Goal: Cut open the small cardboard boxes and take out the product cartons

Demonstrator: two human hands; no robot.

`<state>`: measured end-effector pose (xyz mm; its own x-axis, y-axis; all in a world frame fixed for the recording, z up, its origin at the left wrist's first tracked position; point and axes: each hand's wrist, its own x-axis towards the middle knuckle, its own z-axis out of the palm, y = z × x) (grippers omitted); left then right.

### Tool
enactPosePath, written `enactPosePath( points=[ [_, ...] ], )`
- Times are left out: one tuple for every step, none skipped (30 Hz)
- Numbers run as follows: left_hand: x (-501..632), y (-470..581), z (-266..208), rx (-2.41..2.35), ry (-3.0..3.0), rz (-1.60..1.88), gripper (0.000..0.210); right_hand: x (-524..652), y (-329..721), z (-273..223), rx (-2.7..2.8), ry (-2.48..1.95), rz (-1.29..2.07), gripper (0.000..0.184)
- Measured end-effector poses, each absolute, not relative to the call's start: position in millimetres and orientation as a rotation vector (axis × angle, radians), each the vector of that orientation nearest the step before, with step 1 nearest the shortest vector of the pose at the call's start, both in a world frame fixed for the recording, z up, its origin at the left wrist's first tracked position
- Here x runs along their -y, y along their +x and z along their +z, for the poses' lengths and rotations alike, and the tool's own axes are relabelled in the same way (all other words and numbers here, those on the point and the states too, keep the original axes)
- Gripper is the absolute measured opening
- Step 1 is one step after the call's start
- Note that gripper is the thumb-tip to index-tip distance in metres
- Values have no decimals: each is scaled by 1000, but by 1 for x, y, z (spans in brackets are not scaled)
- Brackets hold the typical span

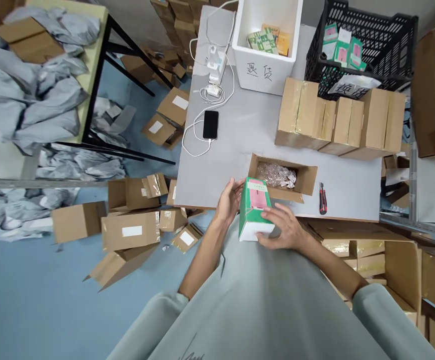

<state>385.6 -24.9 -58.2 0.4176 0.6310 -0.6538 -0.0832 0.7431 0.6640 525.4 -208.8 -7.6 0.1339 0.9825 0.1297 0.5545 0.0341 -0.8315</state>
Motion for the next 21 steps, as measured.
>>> enactPosePath(
  points=[
    [18,386,-54,-1039,614,505,64,205,521,-7,1522,-1602,719,35],
    [10,386,-51,-1027,629,527,64,201,519,-6,1519,-1586,746,35],
    [3,385,-48,-1021,647,548,63,196,518,-4,1504,-1580,760,35],
    [-5,384,-46,-1017,666,563,63,190,518,0,1478,-1585,763,36],
    [-13,382,-45,-1016,686,574,64,182,521,4,1448,-1593,756,37],
    [-21,379,-45,-1021,706,577,64,172,525,10,1415,-1603,734,39],
    [-28,375,-46,-1026,725,571,65,160,531,16,1371,-1615,694,41],
    [-34,371,-47,-1025,742,549,65,145,538,22,1312,-1625,644,43],
    [-39,367,-48,-1015,759,512,65,129,547,27,1237,-1634,599,46],
    [-43,363,-48,-997,775,470,64,111,557,32,1129,-1644,567,49],
    [-47,359,-48,-972,787,427,63,92,567,34,1002,-1650,568,51],
    [-49,355,-45,-940,795,386,62,74,578,34,872,-1654,615,50],
    [-51,352,-42,-905,798,356,61,56,589,31,744,-1651,688,48],
    [-53,350,-36,-872,799,341,60,41,599,27,619,-1641,769,46],
    [-55,349,-29,-840,800,336,61,28,608,20,494,-1629,861,45],
    [-58,348,-21,-808,806,336,61,17,615,13,373,-1616,967,45],
    [-61,347,-12,-780,819,340,61,10,619,5,257,-1603,1071,46],
    [-65,347,-4,-758,841,348,60,5,621,-3,158,-1586,1169,48],
    [-70,348,4,-742,872,355,59,3,621,-10,78,-1565,1255,49],
    [-74,349,11,-729,907,357,58,2,619,-17,26,-1545,1316,50],
    [-79,350,16,-717,938,354,57,2,616,-21,12,-1532,1336,51]
  ],
)
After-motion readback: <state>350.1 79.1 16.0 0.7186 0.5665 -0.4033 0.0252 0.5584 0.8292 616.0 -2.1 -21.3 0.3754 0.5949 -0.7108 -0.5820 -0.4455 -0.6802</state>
